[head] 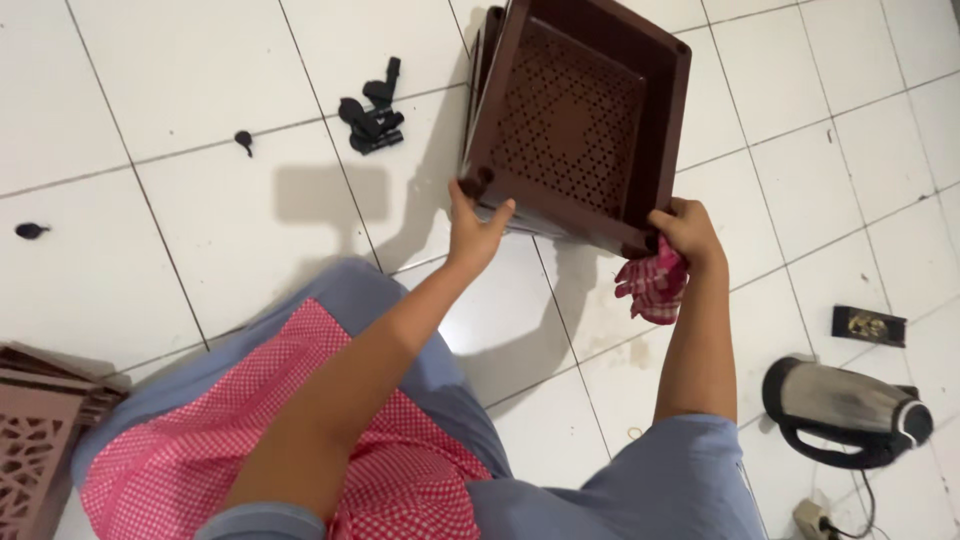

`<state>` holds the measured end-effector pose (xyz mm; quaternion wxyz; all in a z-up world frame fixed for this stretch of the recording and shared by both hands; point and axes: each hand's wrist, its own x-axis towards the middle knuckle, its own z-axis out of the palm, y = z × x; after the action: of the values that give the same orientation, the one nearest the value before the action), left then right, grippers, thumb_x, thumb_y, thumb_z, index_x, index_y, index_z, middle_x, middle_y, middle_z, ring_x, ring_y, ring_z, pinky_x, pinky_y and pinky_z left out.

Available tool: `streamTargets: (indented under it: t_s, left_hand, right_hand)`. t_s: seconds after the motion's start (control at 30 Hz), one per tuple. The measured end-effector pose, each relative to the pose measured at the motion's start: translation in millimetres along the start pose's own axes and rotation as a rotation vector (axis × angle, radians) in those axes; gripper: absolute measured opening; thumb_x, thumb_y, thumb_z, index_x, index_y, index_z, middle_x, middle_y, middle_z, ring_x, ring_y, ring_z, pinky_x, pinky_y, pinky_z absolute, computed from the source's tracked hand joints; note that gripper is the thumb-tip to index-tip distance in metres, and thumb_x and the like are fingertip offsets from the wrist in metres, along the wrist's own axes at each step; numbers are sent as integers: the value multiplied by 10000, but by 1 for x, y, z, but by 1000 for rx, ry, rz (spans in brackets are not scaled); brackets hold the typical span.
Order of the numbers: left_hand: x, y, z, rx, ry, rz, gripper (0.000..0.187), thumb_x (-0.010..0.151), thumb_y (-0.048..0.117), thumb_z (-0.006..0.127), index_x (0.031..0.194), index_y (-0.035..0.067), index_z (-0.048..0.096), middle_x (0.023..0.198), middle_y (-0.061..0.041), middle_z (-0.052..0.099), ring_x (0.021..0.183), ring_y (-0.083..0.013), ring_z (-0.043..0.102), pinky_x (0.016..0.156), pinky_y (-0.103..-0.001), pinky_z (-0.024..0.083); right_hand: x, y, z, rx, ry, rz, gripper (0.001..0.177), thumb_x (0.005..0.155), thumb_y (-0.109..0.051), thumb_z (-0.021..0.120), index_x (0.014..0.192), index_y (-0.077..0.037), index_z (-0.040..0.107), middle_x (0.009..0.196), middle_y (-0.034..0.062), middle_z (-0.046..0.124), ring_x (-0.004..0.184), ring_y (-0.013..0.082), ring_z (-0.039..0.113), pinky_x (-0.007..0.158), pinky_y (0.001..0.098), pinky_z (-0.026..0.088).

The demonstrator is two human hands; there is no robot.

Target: The person wipes a brown plastic tray with a pink cloth, then attaches black plastic feet to its corners. They proceed to stack a decorative brown plastic panel onto the tray, repeating the process with multiple units.

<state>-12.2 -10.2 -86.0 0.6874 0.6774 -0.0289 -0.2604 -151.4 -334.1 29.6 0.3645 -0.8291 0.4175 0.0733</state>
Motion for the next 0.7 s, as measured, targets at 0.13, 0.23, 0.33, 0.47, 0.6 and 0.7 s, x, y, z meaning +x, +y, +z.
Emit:
streamTargets:
  t_s: [0.13,0.23,0.33,0.47,0.6,0.7]
  left_hand:
    - [13,-39,-3,269,67,151,956,909,301,783,1570,-94,217,1540,-330,320,1425,-474,388,1189,-490,350]
    - [25,-49,-14,464,84,146,747,904,263,803,1474,-46,432,1569,-327,298,1438,-496,347,1162,-483,342]
    - [25,-41,-22,291,-45,73,842,841,231,760,1510,-88,358,1473,-320,432,1371,-438,458,1146,-427,393]
    - [2,-16,-36,189,-74,109,713,882,181,709,1474,-81,410,1464,-309,449,1352,-414,466,1103,-414,402]
    - [-32,-4,-49,177,-123,99,541,905,178,685,1399,-4,559,1431,-230,559,1315,-355,555,1045,-387,486]
    - [-51,-10,-68,90,-146,4,479,913,151,666,1375,49,596,1399,-192,596,1265,-309,602,965,-374,545]
  right_hand:
    - [11,-6,-5,-111,25,8,422,835,-182,697,1155,91,729,913,159,747,803,211,692,759,356,551]
    - [3,-29,-10,-233,87,5,552,803,-262,793,1248,47,685,930,170,748,803,217,703,758,354,553]
    - [-26,-56,-17,-259,137,129,616,823,-323,826,1317,6,660,948,177,728,789,220,701,730,369,556]
    - [-72,-91,-14,-77,150,104,529,873,-236,769,1332,6,667,922,159,735,778,205,694,695,352,555]
    - [-95,-123,21,118,60,-127,444,916,-98,695,1349,-1,671,870,54,687,711,120,622,639,261,504]
    - [-91,-150,68,269,-86,-422,420,928,1,666,1347,19,678,886,7,643,748,65,551,685,208,466]
